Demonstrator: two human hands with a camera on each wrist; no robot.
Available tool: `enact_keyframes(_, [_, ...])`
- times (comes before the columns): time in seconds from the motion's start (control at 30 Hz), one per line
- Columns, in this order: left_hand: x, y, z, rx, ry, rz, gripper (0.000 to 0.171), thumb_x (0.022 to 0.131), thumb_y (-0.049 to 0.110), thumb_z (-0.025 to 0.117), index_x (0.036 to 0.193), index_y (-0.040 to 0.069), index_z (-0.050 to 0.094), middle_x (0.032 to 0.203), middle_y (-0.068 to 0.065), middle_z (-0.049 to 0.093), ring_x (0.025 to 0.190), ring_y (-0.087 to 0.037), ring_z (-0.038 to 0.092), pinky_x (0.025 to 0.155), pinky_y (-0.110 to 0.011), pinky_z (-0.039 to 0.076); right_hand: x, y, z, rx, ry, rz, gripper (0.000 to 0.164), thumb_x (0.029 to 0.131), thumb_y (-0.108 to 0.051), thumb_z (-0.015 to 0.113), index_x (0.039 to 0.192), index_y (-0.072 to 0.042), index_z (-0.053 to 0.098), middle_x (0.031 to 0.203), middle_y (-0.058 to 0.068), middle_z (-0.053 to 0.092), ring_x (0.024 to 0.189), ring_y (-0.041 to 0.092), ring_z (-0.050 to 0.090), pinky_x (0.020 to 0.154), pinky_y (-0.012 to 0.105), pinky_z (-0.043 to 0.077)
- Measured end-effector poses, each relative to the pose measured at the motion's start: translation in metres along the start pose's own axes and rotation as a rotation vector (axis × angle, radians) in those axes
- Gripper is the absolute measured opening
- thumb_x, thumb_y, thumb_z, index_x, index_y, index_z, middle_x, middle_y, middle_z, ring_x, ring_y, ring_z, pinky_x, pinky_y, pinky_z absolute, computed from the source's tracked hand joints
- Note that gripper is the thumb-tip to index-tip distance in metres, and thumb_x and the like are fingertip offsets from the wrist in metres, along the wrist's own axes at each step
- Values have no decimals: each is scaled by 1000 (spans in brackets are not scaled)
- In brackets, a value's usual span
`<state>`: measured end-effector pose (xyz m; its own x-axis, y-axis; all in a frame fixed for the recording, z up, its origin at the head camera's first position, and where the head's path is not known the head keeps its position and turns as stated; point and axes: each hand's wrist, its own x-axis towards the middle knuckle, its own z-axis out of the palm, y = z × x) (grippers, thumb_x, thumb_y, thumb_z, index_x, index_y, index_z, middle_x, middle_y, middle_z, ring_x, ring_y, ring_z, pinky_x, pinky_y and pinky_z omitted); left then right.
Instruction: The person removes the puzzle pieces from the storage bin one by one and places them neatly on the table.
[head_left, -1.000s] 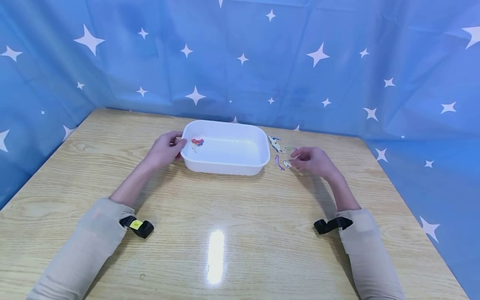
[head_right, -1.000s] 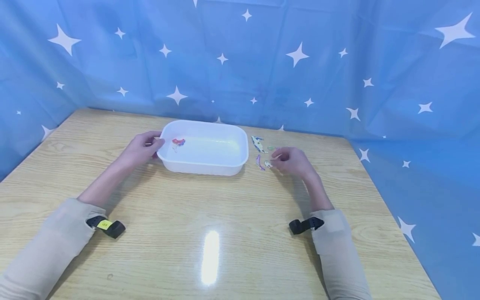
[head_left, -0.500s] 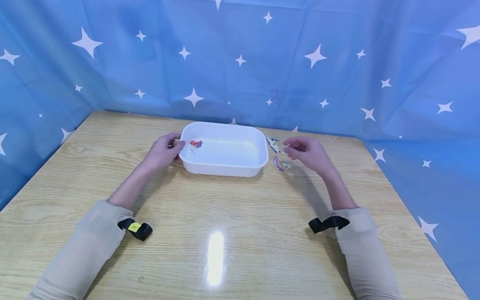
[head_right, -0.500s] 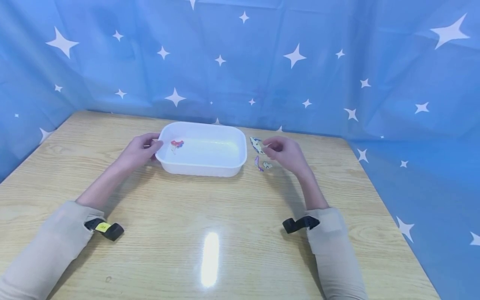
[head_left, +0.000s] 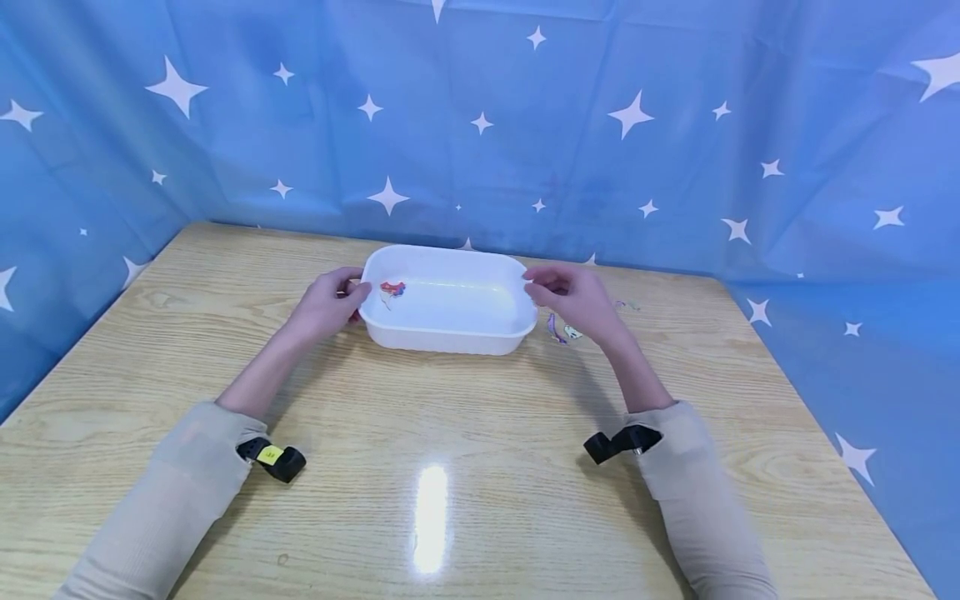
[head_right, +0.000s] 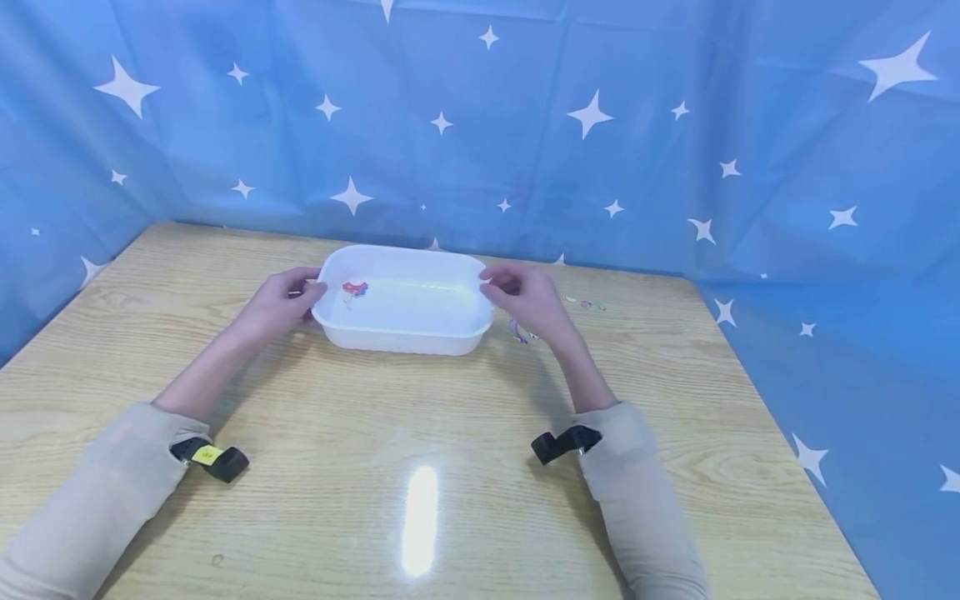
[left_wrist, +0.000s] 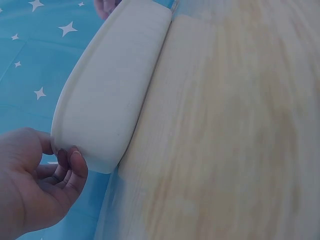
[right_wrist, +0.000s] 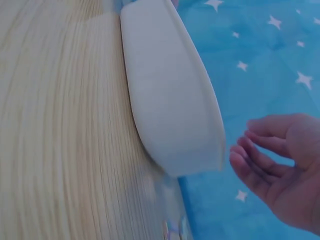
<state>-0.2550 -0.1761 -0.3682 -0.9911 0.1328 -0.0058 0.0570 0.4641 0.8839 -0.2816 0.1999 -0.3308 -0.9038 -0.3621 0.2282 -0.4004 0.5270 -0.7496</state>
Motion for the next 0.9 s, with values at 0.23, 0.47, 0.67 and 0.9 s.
enact_keyframes(0.23, [0,-2,-1,1,3,2,50,108,24,48,150,-2,42,97,-16,53,79,-24,58,68,-30,52,16,-19,25,63,-46,-6,30,100,-19,66,121,2,67,107,22,69,95,36,65,80,35,54])
enact_keyframes(0.47, [-1,-2,-2,-10,4,10,49,108,22,49,149,-3,43,96,-16,53,78,-23,58,67,-28,52,36,-23,49,76,-84,-45,26,98,-16,67,118,1,68,103,16,70,95,36,66,81,36,53])
enact_keyframes(0.67, [-1,-1,-2,-21,11,19,48,108,21,49,148,-4,44,95,-16,53,77,-22,58,66,-27,52,51,-30,71,12,-108,-71,25,98,-16,68,117,-1,70,102,11,71,93,23,67,84,34,54])
enact_keyframes(0.9, [-1,1,0,-27,11,22,47,107,22,50,147,-3,46,93,-15,53,78,-27,58,66,-28,51,66,-35,94,7,-134,-65,22,98,-16,67,116,-4,70,103,9,71,93,20,67,85,32,53])
